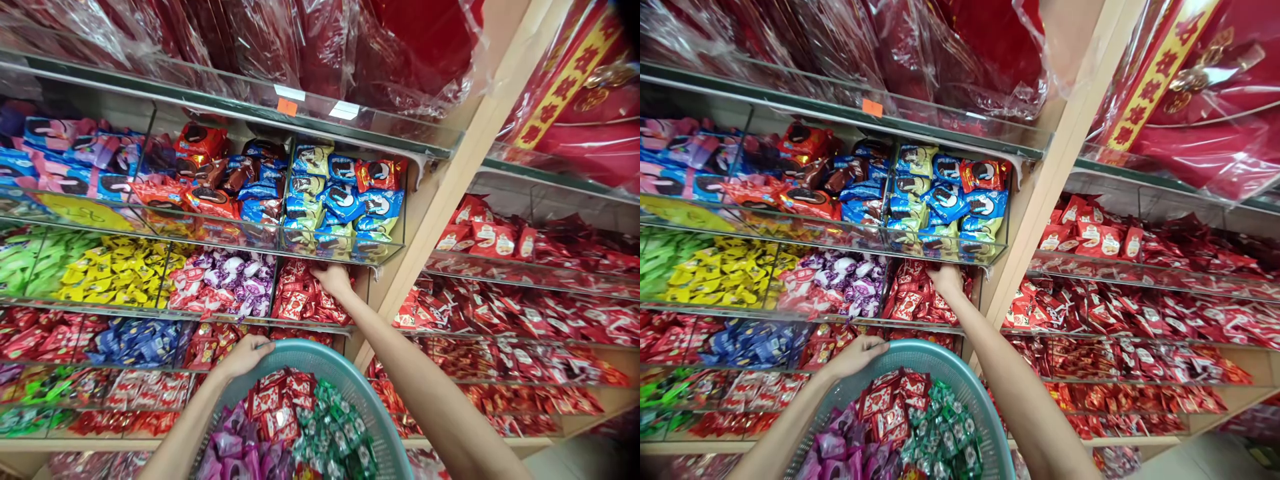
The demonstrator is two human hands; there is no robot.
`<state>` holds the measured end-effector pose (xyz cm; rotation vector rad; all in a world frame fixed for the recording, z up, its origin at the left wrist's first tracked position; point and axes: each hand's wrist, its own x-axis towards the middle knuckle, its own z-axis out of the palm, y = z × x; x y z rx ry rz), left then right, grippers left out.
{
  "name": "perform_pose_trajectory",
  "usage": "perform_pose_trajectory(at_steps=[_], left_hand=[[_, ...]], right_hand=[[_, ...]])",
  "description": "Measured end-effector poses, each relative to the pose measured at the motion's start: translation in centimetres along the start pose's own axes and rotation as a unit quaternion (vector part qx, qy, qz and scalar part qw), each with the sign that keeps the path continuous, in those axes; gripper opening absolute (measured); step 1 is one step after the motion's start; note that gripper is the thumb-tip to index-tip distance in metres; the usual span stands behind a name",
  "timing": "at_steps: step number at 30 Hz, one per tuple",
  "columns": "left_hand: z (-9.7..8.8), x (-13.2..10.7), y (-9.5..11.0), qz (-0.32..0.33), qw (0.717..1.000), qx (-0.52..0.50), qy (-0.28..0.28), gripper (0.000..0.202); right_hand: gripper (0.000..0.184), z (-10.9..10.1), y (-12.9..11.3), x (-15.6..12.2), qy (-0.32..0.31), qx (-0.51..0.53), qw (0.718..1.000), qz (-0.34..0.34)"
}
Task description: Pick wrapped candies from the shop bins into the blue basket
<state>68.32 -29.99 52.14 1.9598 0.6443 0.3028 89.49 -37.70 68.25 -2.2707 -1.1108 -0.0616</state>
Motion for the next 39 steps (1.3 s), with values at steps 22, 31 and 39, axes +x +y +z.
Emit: perform_pose_trajectory(at_steps=[22,31,39], left_hand=[[0.4,-0.3,0.2,0.003,1.0,-0.024,0.003,0.047],[0.5,-0.6,0.1,0.002,1.0,-0.005,0.027,0.048],[0.5,-0.7,0.0,0.009,1.0,-0.011,0.023,0.045]], right_hand=[[0.04,1.8,7.6,-18.0,-0.247,0.43,0.868,-0.005],[0.036,5.4,8.5,-17.8,-0.249,0.437,0.864,-0.024],[0.044,6.7,8.9,-14.7,-0.236,0.03,0.931,-0.278]])
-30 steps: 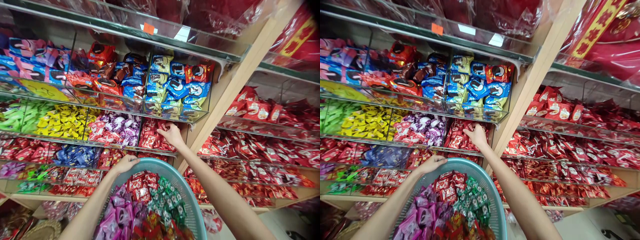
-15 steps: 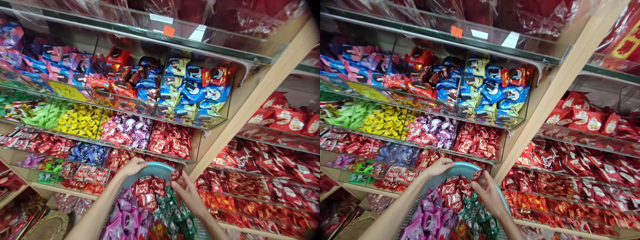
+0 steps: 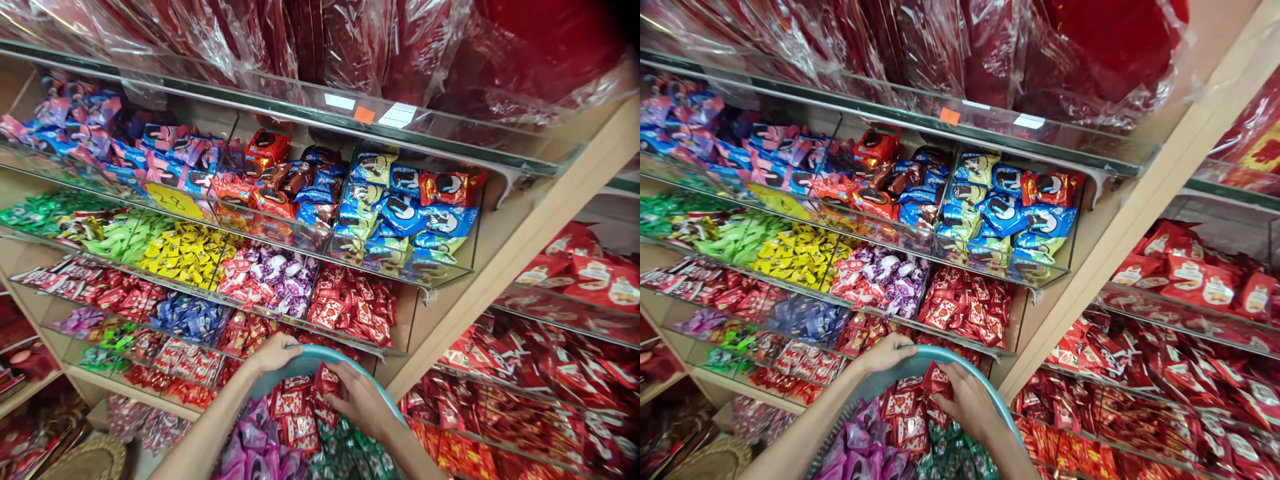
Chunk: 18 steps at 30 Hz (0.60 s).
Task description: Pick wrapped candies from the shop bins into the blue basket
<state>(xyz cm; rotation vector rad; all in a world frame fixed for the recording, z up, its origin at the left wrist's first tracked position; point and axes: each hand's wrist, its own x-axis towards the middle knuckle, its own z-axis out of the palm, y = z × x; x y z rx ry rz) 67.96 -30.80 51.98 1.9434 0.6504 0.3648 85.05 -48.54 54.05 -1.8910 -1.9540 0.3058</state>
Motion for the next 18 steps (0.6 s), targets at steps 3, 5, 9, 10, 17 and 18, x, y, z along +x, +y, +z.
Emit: perform_pose_trajectory(at_steps=[3,5,9,10,17,18], left_hand=[[0.0,0.1,-0.2,-0.002,1.0,0.002,0.0,0.046],[0.0,0.3,-0.4,-0.004,1.0,0.005,0.002,0.048],[-0.1,0.4,-0.4,0.001,1.0,0.003,-0.001,0.047],[-0.1,0.5,-0.3,0.006,1.0,-0.002,-0.004,0.046],[-0.3,0.6,0.1,0.006,1.0,-0.02,-0.019,0.048],[-0.3,0.7,0.0,0.007,0.999,-0.024,-0.021,0.048]], right_hand=[[0.043,-0.5,-0.5,1.0,-0.049,-0.089,0.995,0.004],[0.039,-0.7,-1.1,1.6,-0.067,-0.124,0.99,0.011],[0.035,-1.0,-2.3,2.4,-0.091,-0.155,0.984,-0.009],[0.035,-1.0,-2.5,2.5,-0.095,-0.163,0.982,-0.014],[0.03,-0.5,-2.7,2.9,-0.096,-0.216,0.971,-0.024],[0.029,-0.5,-2.7,2.8,-0.094,-0.223,0.97,-0.024]])
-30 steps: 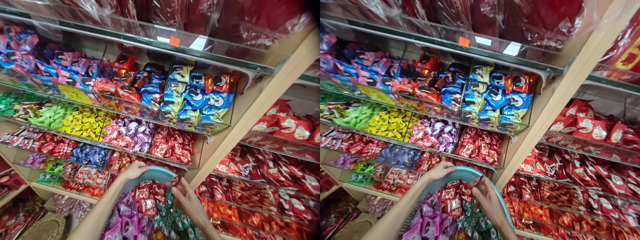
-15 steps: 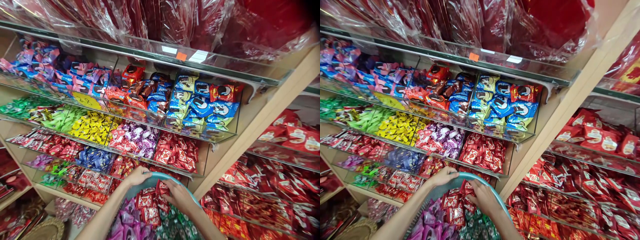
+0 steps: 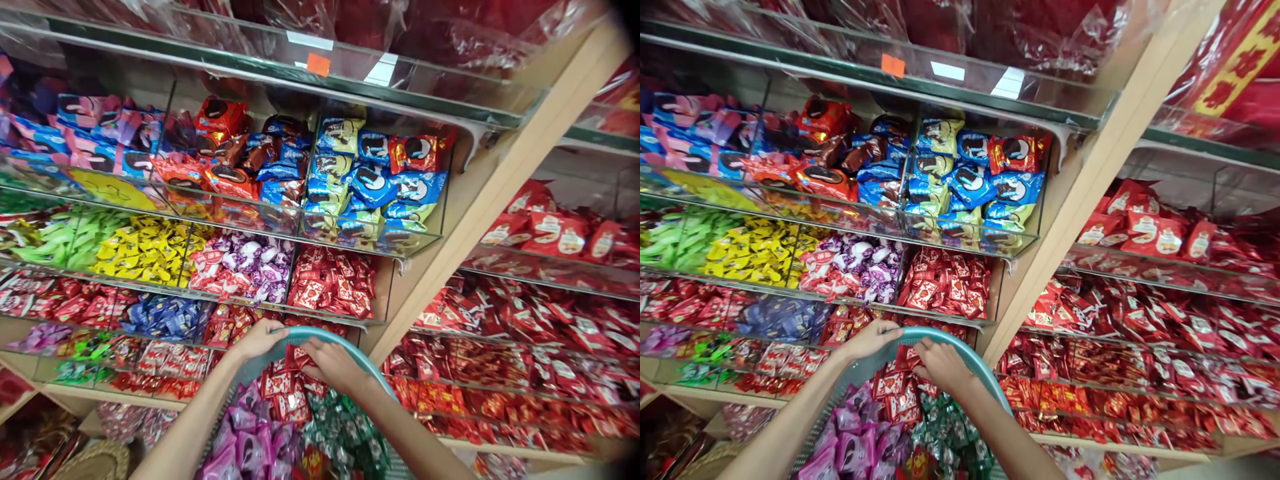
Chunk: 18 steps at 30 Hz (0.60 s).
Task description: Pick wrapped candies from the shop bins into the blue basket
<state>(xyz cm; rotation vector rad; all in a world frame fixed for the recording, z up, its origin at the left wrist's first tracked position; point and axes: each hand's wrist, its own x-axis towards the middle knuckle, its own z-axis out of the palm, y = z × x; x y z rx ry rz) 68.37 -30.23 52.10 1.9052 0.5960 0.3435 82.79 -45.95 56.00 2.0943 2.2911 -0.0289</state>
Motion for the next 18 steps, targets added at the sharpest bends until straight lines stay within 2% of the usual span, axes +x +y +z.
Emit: perform_pose_trajectory(at_steps=[9,18], left_hand=[[0.1,-0.2,0.7,-0.029,0.999,-0.041,-0.014,0.046],[0.2,-0.5,1.0,-0.032,0.998,-0.048,-0.006,0.049]], right_hand=[[0.022,0.0,0.0,-0.6,0.029,-0.053,0.998,-0.006],[0.032,0.9,0.3,-1.3,0.043,-0.032,0.998,0.012]])
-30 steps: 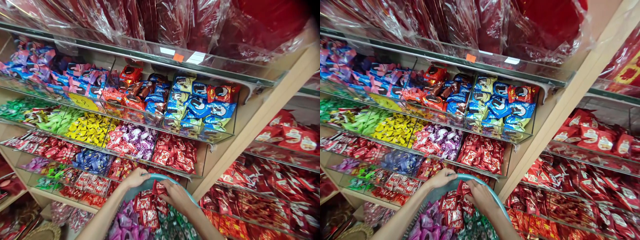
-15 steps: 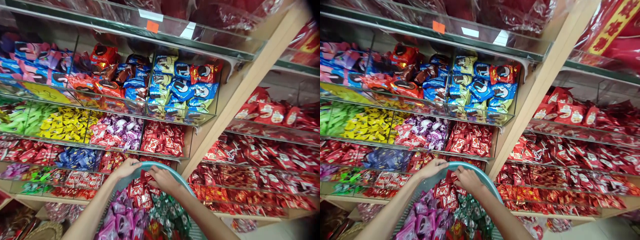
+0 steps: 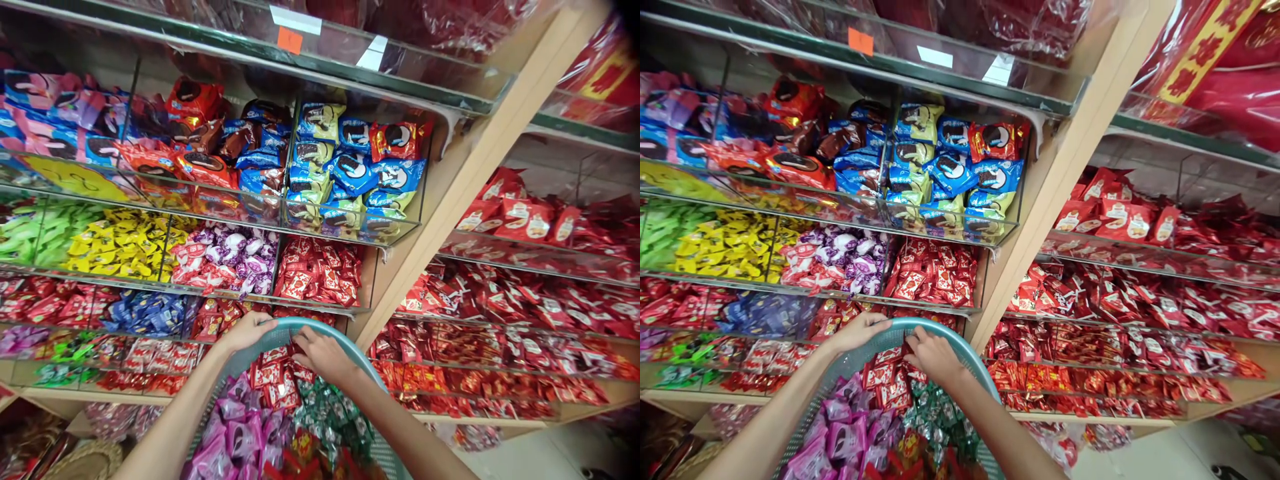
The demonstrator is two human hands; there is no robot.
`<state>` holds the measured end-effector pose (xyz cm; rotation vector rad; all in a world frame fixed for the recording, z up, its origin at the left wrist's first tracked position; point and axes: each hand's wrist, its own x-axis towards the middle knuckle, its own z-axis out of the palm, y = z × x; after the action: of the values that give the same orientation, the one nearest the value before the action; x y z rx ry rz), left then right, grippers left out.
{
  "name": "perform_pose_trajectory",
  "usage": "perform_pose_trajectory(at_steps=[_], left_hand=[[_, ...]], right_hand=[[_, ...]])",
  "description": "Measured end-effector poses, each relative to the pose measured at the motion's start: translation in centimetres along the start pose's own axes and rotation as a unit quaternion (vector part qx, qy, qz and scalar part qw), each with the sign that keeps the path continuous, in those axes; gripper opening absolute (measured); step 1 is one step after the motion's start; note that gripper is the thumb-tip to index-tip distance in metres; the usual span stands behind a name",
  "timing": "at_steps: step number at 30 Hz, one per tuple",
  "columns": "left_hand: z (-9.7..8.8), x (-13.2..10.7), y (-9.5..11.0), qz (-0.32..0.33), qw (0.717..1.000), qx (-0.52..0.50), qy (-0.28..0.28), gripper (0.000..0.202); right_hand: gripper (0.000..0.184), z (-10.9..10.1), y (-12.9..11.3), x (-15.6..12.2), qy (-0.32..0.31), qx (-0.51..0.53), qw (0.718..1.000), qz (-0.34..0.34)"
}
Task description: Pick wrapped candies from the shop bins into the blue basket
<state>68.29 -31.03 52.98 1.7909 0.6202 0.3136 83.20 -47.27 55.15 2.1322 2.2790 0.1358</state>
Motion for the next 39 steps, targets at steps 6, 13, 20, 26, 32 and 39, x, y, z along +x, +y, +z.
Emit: perform_pose_trajectory(at_steps=[6,13,20,26,32,39], left_hand=[[-0.1,0.3,-0.5,0.019,0.999,0.032,-0.002,0.047],[-0.2,0.4,-0.8,0.03,0.997,0.068,0.005,0.046],[-0.4,0.5,-1.0,0.023,0.997,0.077,0.005,0.051],[-0.4,0.6,-1.2,0.018,0.998,0.067,0.009,0.049],[-0.4,0.5,-1.0,0.024,0.997,0.065,0.016,0.051],[-0.5,0.8,-1.6,0.024,0.998,0.058,0.009,0.052]], right_hand=[[0.034,-2.2,0.0,-0.9,0.022,0.051,0.998,0.015],[0.028,-9.8,0.0,1.2,0.171,0.227,0.959,-0.013],[0.023,-12.0,4.1,5.1,0.256,0.165,0.949,0.085],[0.031,-11.9,5.6,7.8,0.262,-0.056,0.956,0.12],[0.04,-11.8,5.4,10.2,0.214,-0.083,0.963,0.139],[0.048,-12.1,5.4,10.6,0.17,-0.068,0.966,0.182]])
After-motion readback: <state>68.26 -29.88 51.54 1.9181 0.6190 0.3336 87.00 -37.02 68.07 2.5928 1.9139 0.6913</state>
